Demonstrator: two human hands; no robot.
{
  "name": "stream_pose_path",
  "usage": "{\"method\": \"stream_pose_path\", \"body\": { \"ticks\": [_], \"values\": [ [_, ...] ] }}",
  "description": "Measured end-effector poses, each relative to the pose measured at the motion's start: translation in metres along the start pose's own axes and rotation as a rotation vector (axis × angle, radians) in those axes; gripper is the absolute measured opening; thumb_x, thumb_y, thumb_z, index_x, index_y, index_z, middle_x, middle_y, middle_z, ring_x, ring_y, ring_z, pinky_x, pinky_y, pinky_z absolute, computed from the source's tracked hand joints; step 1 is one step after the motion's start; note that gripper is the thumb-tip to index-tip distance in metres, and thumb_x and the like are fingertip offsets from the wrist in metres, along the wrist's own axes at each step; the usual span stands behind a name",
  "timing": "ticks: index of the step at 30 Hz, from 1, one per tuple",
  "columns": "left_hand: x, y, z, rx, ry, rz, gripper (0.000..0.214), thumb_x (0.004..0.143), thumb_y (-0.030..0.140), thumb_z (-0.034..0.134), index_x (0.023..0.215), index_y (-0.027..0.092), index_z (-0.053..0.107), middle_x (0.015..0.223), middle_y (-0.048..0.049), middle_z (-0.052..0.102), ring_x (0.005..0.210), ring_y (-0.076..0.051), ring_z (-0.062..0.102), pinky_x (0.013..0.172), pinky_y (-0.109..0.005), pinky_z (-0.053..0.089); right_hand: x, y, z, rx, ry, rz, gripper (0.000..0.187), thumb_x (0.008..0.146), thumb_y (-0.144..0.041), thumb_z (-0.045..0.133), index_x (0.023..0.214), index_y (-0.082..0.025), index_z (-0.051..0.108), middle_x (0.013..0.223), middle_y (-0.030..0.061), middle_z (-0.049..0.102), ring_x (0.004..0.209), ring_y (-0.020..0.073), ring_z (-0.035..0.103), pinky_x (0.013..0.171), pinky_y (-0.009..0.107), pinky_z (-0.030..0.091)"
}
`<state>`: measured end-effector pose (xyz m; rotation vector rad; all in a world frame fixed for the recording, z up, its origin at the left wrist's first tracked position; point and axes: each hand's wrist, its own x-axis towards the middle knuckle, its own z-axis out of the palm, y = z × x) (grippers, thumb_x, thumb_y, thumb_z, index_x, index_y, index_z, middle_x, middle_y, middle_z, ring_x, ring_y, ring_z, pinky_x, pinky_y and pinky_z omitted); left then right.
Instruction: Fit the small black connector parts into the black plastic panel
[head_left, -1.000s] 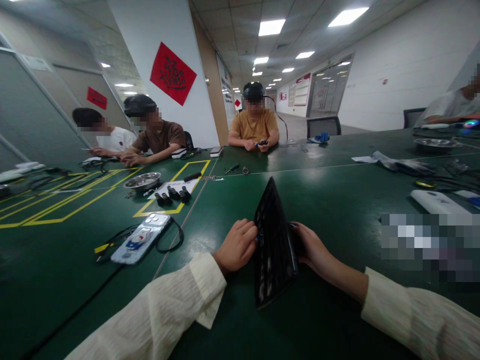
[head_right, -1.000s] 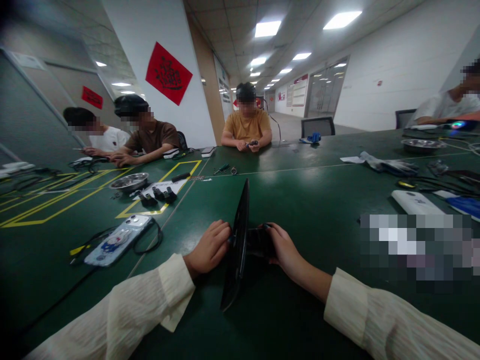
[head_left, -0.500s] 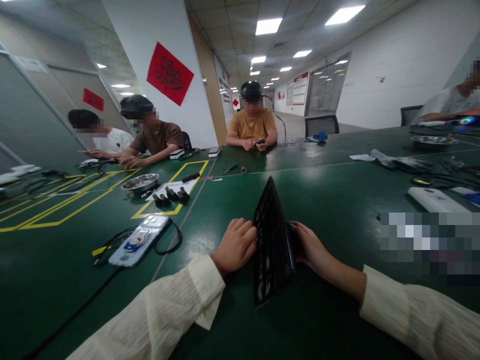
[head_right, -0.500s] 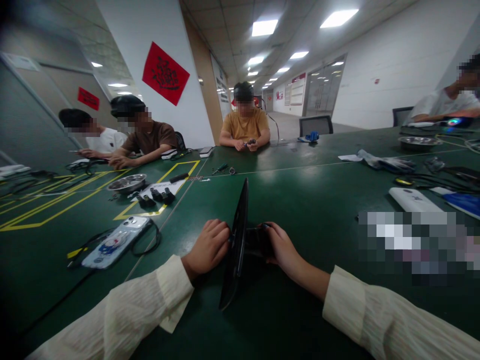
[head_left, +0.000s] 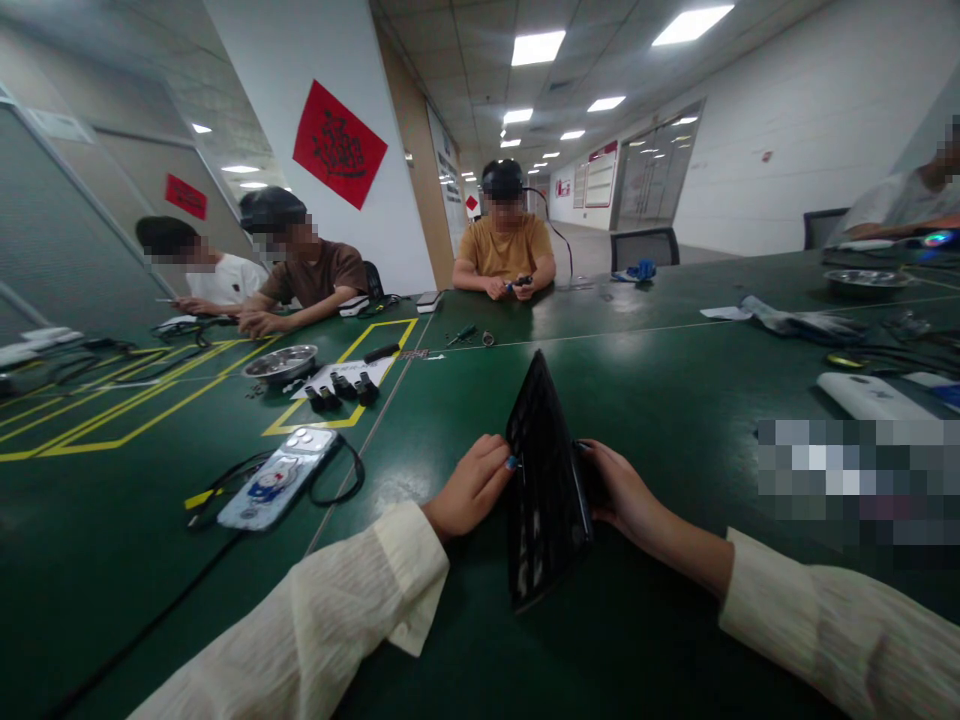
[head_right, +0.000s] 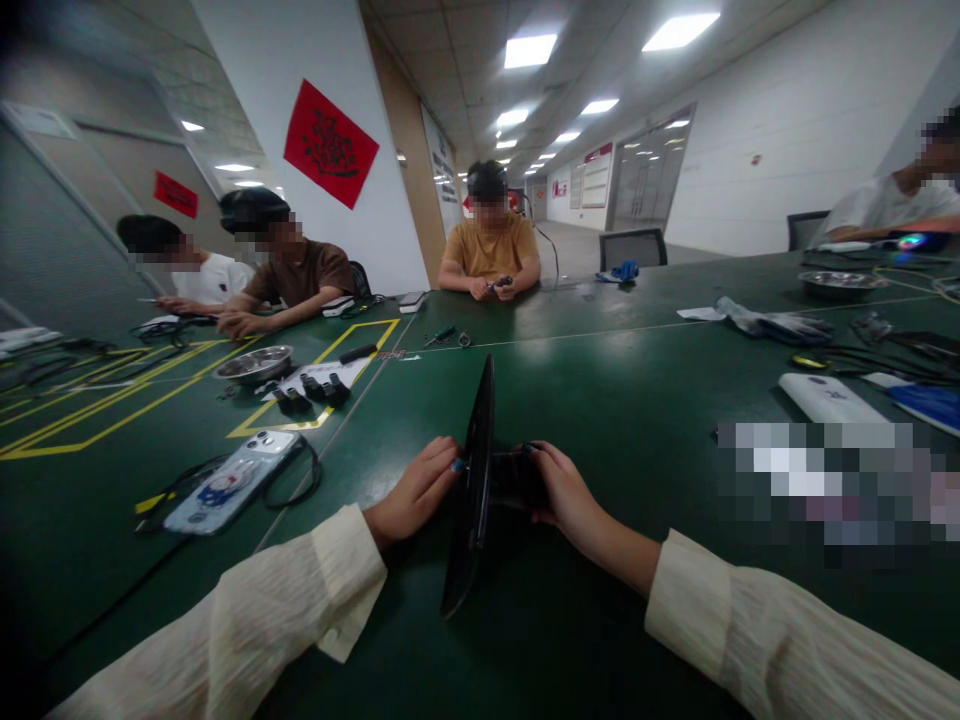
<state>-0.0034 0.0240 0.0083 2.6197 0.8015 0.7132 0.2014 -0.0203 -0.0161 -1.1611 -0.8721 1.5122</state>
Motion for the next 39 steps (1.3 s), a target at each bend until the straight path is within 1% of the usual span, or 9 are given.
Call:
{"method": "stream_pose_path", "body": {
  "ticks": [5, 11, 14, 18, 23, 27, 33, 36, 39],
  "values": [
    [0.000, -0.001, 0.001, 0.021, 0.005, 0.005, 0.027, 0.090, 0.027, 0.022, 0.072, 0.018, 0.041, 0.080, -0.0054, 0.045, 0.078, -0.017, 0.042, 0.074, -0.032, 0.038, -0.001, -0.001, 0.000, -0.013, -0.007, -0.013, 0.022, 0.076, -0.040, 0.044, 0.089, -0.024, 0.051, 0.076, 0.0025, 0.057, 0.059, 0.0146, 0.056, 0.041, 0.022, 0.042],
    [-0.001, 0.005, 0.001, 0.198, 0.007, -0.057, 0.028, 0.090, 0.027, 0.021, 0.076, 0.017, 0.043, 0.079, -0.0059, 0.046, 0.075, -0.018, 0.041, 0.071, -0.035, 0.036, -0.003, -0.004, 0.002, 0.015, -0.004, 0.001, 0.021, 0.076, -0.038, 0.045, 0.091, -0.024, 0.052, 0.078, 0.0022, 0.057, 0.059, 0.0144, 0.056, 0.040, 0.022, 0.042],
    [-0.001, 0.007, 0.002, 0.241, 0.006, -0.036, 0.026, 0.090, 0.026, 0.022, 0.079, 0.016, 0.043, 0.081, -0.0064, 0.046, 0.076, -0.019, 0.040, 0.072, -0.036, 0.036, -0.003, -0.004, 0.002, 0.001, -0.007, -0.001, 0.022, 0.076, -0.038, 0.044, 0.092, -0.024, 0.052, 0.078, 0.0025, 0.058, 0.058, 0.0148, 0.056, 0.040, 0.022, 0.041],
    [-0.002, 0.005, 0.003, 0.157, -0.003, 0.012, 0.024, 0.090, 0.024, 0.021, 0.079, 0.017, 0.041, 0.081, -0.0060, 0.046, 0.077, -0.018, 0.040, 0.074, -0.034, 0.037, -0.002, -0.001, -0.001, -0.001, -0.024, -0.004, 0.022, 0.077, -0.039, 0.044, 0.093, -0.025, 0.053, 0.078, 0.0024, 0.059, 0.059, 0.0146, 0.056, 0.041, 0.022, 0.042],
    [-0.002, 0.003, 0.002, 0.088, -0.009, 0.013, 0.021, 0.090, 0.026, 0.024, 0.079, 0.017, 0.040, 0.081, -0.0054, 0.046, 0.078, -0.017, 0.040, 0.074, -0.033, 0.038, 0.001, 0.003, -0.002, 0.017, -0.016, -0.001, 0.023, 0.076, -0.037, 0.046, 0.095, -0.025, 0.053, 0.078, 0.0019, 0.059, 0.060, 0.0149, 0.057, 0.041, 0.022, 0.042],
    [-0.002, 0.003, 0.003, 0.124, -0.012, 0.014, 0.023, 0.091, 0.025, 0.022, 0.077, 0.017, 0.039, 0.080, -0.0052, 0.046, 0.077, -0.017, 0.040, 0.073, -0.033, 0.037, 0.000, 0.000, 0.000, 0.009, -0.006, -0.011, 0.023, 0.076, -0.037, 0.046, 0.094, -0.023, 0.052, 0.074, 0.0010, 0.058, 0.057, 0.0139, 0.055, 0.042, 0.022, 0.043],
    [-0.002, 0.003, 0.005, 0.184, -0.016, 0.016, 0.024, 0.091, 0.025, 0.022, 0.075, 0.017, 0.039, 0.079, -0.0047, 0.045, 0.075, -0.017, 0.040, 0.072, -0.033, 0.036, 0.000, 0.001, 0.001, 0.025, -0.018, -0.019, 0.021, 0.075, -0.035, 0.047, 0.092, -0.023, 0.052, 0.075, 0.0004, 0.057, 0.056, 0.0131, 0.054, 0.041, 0.022, 0.042],
    [-0.002, 0.003, 0.004, 0.176, -0.023, 0.007, 0.026, 0.091, 0.025, 0.022, 0.072, 0.018, 0.038, 0.076, -0.0040, 0.045, 0.073, -0.017, 0.039, 0.070, -0.032, 0.036, 0.002, 0.005, -0.001, 0.022, -0.047, -0.036, 0.023, 0.076, -0.038, 0.046, 0.093, -0.023, 0.052, 0.076, 0.0013, 0.057, 0.055, 0.0128, 0.054, 0.041, 0.022, 0.042],
    [-0.001, 0.004, 0.003, 0.155, -0.031, 0.007, 0.026, 0.091, 0.024, 0.021, 0.072, 0.018, 0.037, 0.074, -0.0034, 0.045, 0.072, -0.016, 0.039, 0.069, -0.031, 0.037, 0.003, 0.007, -0.002, 0.016, -0.045, -0.046, 0.026, 0.077, -0.040, 0.045, 0.095, -0.023, 0.052, 0.074, 0.0018, 0.056, 0.053, 0.0125, 0.054, 0.038, 0.020, 0.040]
  ]
}}
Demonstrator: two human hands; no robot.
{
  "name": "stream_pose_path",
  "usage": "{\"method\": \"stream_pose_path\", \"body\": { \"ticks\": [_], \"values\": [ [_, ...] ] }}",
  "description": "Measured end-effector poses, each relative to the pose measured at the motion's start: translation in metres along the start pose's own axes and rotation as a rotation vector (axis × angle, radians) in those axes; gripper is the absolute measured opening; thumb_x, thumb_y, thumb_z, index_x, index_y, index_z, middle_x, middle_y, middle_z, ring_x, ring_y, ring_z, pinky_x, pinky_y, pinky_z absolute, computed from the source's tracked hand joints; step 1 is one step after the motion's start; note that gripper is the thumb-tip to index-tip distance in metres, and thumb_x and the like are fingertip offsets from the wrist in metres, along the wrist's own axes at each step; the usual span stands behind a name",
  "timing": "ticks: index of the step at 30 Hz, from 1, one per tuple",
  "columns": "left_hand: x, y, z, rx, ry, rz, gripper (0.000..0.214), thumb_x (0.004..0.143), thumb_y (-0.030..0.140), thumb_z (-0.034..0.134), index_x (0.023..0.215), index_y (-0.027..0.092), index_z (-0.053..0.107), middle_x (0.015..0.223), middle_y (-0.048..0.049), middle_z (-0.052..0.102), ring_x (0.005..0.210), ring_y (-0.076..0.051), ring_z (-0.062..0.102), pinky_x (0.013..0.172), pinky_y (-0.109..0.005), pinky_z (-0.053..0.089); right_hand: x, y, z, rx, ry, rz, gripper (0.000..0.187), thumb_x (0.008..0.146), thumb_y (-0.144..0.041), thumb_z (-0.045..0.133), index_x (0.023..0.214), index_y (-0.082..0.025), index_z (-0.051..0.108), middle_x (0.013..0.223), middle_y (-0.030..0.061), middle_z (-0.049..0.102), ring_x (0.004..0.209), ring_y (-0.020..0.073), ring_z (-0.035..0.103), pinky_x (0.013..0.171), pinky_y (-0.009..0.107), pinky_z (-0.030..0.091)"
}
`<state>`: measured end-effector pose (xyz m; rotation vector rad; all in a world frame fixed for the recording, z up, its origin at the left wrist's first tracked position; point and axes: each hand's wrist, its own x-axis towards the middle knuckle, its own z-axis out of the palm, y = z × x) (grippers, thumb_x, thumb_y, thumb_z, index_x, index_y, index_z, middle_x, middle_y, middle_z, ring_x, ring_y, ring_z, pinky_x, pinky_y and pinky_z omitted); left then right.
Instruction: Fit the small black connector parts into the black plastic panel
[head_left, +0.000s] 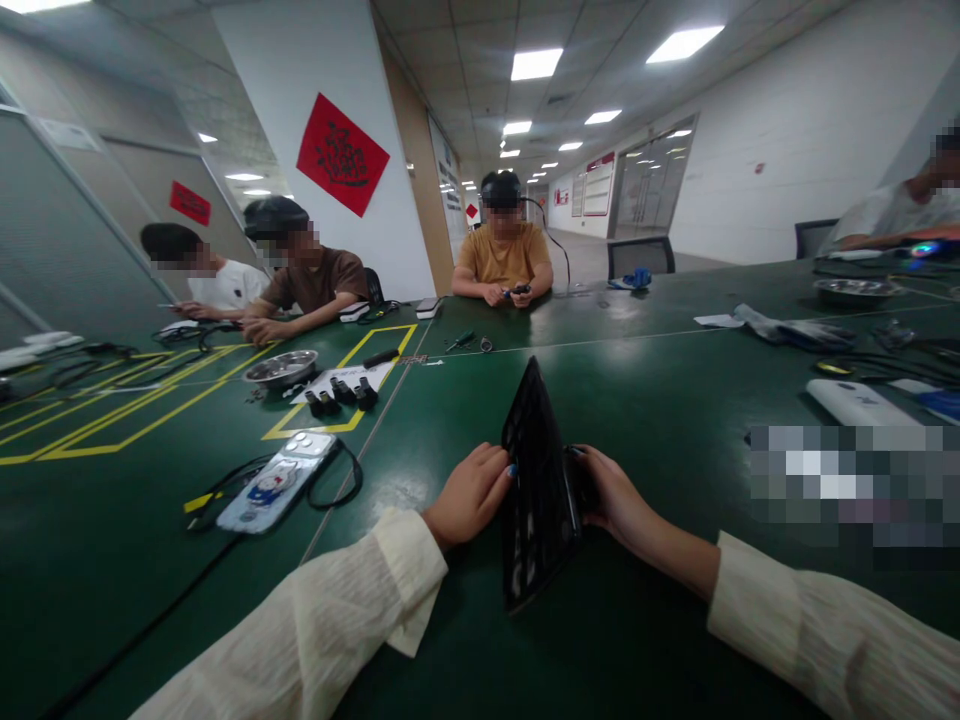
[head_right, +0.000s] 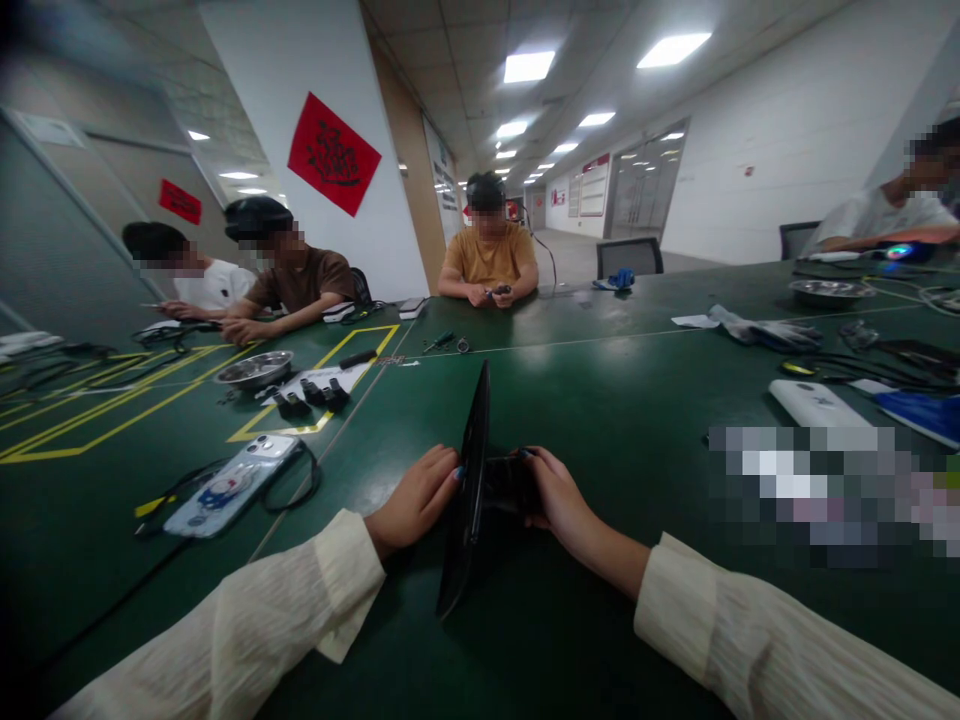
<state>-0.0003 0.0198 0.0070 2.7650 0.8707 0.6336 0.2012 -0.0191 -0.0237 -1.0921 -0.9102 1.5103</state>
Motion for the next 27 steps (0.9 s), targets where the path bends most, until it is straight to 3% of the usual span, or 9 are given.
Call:
{"method": "stream_pose_path", "body": {
  "ticks": [10, 18, 27],
  "values": [
    [-0.001, 0.000, -0.002, -0.040, 0.002, -0.007, 0.026, 0.091, 0.025, 0.020, 0.073, 0.018, 0.038, 0.074, -0.0039, 0.046, 0.073, -0.017, 0.041, 0.070, -0.032, 0.038, -0.003, -0.006, 0.005, 0.028, 0.029, 0.040, 0.029, 0.081, -0.040, 0.034, 0.096, -0.021, 0.051, 0.065, 0.0003, 0.054, 0.045, 0.0117, 0.051, 0.032, 0.019, 0.032],
    [-0.002, 0.001, -0.003, -0.072, -0.006, -0.066, 0.029, 0.090, 0.029, 0.020, 0.073, 0.018, 0.040, 0.074, -0.0040, 0.046, 0.071, -0.016, 0.044, 0.069, -0.031, 0.039, 0.002, 0.000, 0.003, 0.033, -0.013, 0.011, 0.027, 0.079, -0.039, 0.038, 0.097, -0.022, 0.049, 0.062, -0.0018, 0.053, 0.040, 0.0099, 0.049, 0.029, 0.017, 0.029],
    [-0.004, -0.008, 0.002, -0.153, 0.036, -0.057, 0.034, 0.090, 0.037, 0.022, 0.079, 0.018, 0.048, 0.077, -0.0057, 0.051, 0.076, -0.018, 0.048, 0.074, -0.034, 0.041, -0.001, 0.005, 0.004, -0.128, -0.176, -0.131, 0.035, 0.080, -0.047, 0.041, 0.104, -0.021, 0.037, 0.057, -0.0038, 0.055, 0.034, 0.0083, 0.049, 0.027, 0.013, 0.025]
  ]
}}
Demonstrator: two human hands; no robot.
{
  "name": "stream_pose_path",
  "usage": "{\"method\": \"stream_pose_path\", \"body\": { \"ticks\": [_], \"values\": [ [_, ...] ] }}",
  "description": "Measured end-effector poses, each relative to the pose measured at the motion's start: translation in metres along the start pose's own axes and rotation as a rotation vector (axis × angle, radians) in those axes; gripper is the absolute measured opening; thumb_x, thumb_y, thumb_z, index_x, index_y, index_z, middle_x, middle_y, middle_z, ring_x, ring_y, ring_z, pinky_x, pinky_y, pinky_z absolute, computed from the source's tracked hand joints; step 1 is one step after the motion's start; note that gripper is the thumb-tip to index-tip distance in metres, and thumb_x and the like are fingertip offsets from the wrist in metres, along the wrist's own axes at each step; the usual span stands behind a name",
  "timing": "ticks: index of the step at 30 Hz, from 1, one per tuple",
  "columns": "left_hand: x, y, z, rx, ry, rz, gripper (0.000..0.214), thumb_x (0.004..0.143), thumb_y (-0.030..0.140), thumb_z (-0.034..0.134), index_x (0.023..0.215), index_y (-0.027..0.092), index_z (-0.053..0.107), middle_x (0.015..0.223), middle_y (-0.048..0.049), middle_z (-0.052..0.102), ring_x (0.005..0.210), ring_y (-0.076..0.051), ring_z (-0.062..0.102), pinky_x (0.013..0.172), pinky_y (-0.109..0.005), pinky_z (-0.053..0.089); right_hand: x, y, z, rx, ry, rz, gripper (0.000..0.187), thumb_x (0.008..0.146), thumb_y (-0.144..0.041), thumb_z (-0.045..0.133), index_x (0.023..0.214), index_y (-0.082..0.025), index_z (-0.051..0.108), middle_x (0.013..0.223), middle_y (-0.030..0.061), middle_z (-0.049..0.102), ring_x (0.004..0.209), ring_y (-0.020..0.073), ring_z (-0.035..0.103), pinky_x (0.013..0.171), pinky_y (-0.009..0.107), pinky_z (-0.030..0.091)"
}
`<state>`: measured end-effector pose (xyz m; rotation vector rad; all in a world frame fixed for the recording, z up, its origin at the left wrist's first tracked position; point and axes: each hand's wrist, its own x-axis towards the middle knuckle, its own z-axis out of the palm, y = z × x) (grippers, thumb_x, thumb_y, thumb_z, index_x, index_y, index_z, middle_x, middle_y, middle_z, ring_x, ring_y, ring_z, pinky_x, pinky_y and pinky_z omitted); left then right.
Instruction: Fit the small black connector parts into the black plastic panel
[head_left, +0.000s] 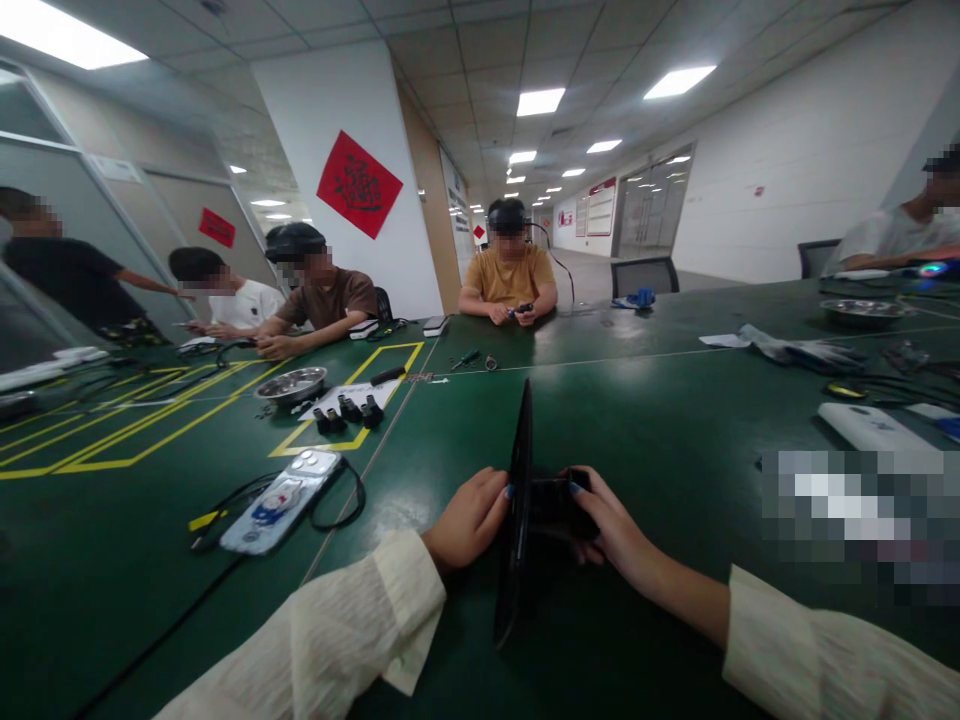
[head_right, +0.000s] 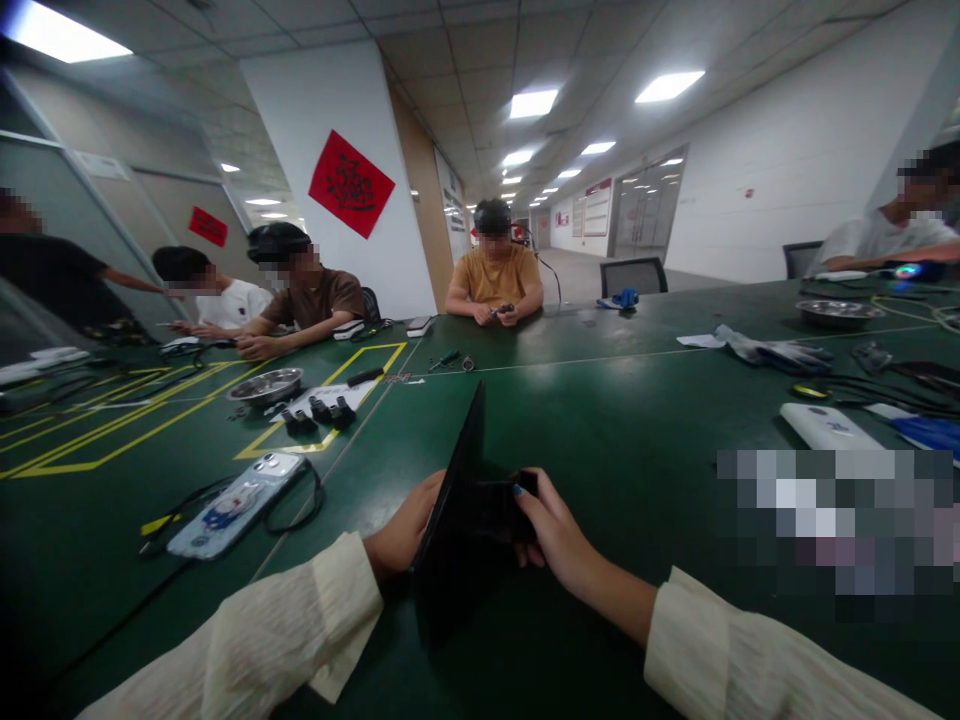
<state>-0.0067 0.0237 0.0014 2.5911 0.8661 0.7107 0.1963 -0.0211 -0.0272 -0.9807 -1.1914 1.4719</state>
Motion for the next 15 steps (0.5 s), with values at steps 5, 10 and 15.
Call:
{"method": "stream_pose_path", "body": {
  "ticks": [5, 10, 15],
  "values": [
    [-0.0001, 0.0000, -0.0003, 0.001, -0.023, 0.007, 0.034, 0.090, 0.035, 0.019, 0.083, 0.017, 0.047, 0.079, -0.0061, 0.051, 0.075, -0.018, 0.047, 0.073, -0.034, 0.041, 0.0018, -0.0006, -0.0009, 0.032, 0.006, 0.037, 0.034, 0.079, -0.044, 0.042, 0.103, -0.021, 0.035, 0.051, -0.0050, 0.054, 0.031, 0.0083, 0.047, 0.026, 0.013, 0.023],
    [0.0014, 0.0057, -0.0032, 0.034, -0.057, 0.007, 0.032, 0.091, 0.030, 0.017, 0.080, 0.017, 0.044, 0.078, -0.0054, 0.049, 0.073, -0.017, 0.046, 0.072, -0.032, 0.041, 0.0023, -0.0035, -0.0010, 0.067, 0.014, 0.075, 0.031, 0.079, -0.041, 0.042, 0.102, -0.021, 0.037, 0.053, -0.0050, 0.054, 0.032, 0.0081, 0.048, 0.026, 0.013, 0.024],
    [0.0010, 0.0061, -0.0037, 0.038, -0.069, 0.015, 0.030, 0.091, 0.028, 0.017, 0.080, 0.017, 0.042, 0.078, -0.0041, 0.047, 0.074, -0.016, 0.045, 0.072, -0.030, 0.040, 0.0016, -0.0033, -0.0020, 0.040, 0.011, 0.080, 0.033, 0.079, -0.041, 0.041, 0.104, -0.020, 0.037, 0.050, -0.0056, 0.054, 0.031, 0.0085, 0.048, 0.026, 0.013, 0.025]
  ]
}}
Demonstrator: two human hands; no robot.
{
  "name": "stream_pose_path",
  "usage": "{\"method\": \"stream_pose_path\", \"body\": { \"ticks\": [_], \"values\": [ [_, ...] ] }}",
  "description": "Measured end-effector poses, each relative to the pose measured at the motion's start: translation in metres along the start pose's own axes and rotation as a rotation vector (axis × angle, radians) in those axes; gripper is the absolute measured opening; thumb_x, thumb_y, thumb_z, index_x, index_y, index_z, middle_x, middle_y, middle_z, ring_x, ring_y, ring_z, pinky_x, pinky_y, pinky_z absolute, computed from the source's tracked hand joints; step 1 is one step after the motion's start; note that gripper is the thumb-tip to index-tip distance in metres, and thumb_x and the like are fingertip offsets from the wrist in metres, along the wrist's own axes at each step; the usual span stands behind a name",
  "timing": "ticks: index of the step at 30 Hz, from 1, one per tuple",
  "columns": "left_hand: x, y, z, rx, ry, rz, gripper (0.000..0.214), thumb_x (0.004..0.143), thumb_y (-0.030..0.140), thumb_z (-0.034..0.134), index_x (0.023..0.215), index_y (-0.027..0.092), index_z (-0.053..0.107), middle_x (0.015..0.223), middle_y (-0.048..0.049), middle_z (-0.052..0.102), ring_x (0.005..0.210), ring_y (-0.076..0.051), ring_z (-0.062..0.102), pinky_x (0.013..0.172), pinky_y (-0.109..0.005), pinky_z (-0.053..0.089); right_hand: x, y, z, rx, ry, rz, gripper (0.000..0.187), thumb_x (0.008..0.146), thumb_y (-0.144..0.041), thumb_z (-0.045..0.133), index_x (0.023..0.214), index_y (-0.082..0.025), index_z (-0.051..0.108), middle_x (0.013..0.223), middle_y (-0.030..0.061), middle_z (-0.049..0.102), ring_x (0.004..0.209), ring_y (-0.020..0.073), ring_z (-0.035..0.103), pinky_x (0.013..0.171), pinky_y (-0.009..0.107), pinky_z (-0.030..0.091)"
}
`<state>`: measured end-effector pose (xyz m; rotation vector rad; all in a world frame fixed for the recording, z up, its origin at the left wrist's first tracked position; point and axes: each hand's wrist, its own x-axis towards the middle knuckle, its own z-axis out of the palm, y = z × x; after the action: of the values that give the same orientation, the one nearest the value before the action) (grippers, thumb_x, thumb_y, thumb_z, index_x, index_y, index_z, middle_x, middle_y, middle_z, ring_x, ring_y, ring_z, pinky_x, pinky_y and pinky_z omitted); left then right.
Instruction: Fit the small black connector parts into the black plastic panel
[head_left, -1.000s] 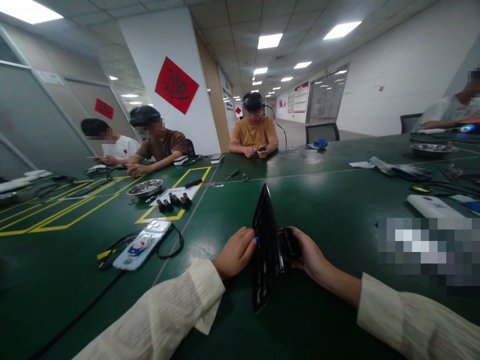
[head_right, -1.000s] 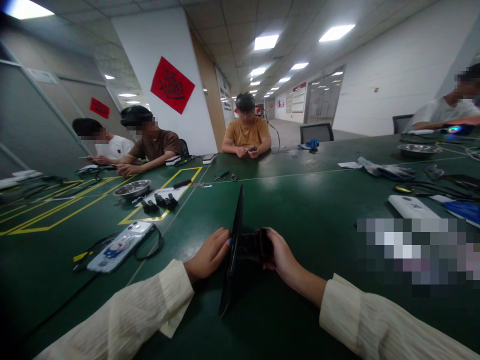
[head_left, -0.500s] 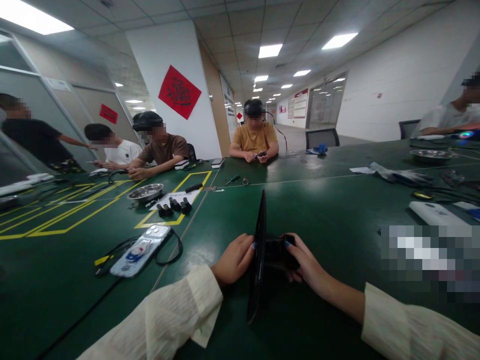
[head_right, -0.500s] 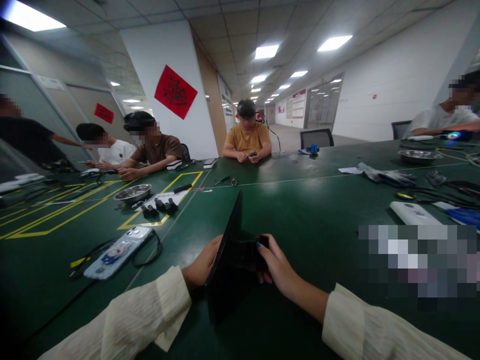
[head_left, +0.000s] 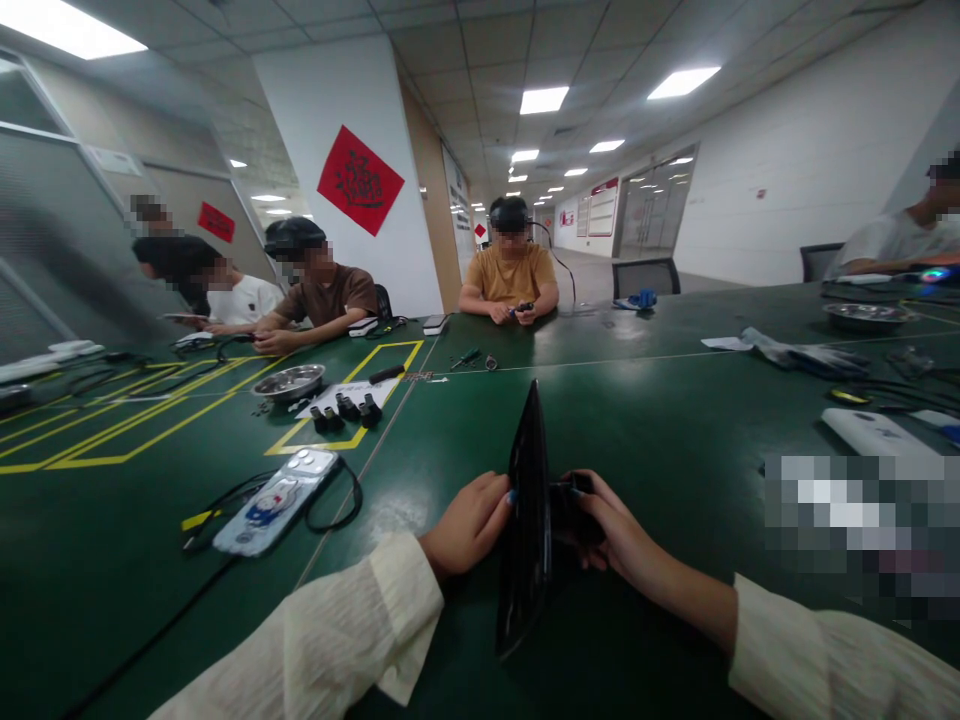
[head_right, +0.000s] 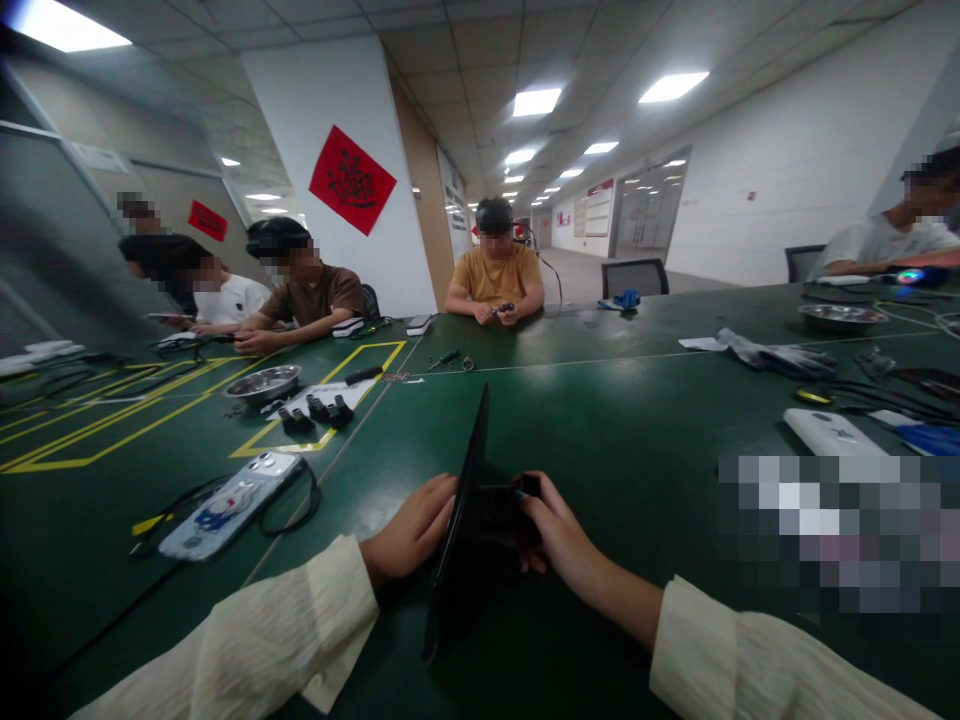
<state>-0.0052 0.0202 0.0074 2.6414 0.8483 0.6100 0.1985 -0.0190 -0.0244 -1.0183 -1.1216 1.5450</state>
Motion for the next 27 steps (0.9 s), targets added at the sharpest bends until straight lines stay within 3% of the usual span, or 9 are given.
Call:
{"method": "stream_pose_path", "body": {
  "ticks": [27],
  "values": [
    [0.0012, 0.0016, -0.0006, 0.036, 0.015, 0.028, 0.031, 0.091, 0.027, 0.017, 0.077, 0.017, 0.042, 0.077, -0.0046, 0.048, 0.073, -0.016, 0.043, 0.069, -0.030, 0.040, 0.0010, 0.0068, -0.0032, -0.003, 0.020, 0.008, 0.036, 0.079, -0.044, 0.042, 0.106, -0.020, 0.037, 0.053, -0.0048, 0.054, 0.032, 0.0090, 0.049, 0.026, 0.014, 0.026]
  ]
}}
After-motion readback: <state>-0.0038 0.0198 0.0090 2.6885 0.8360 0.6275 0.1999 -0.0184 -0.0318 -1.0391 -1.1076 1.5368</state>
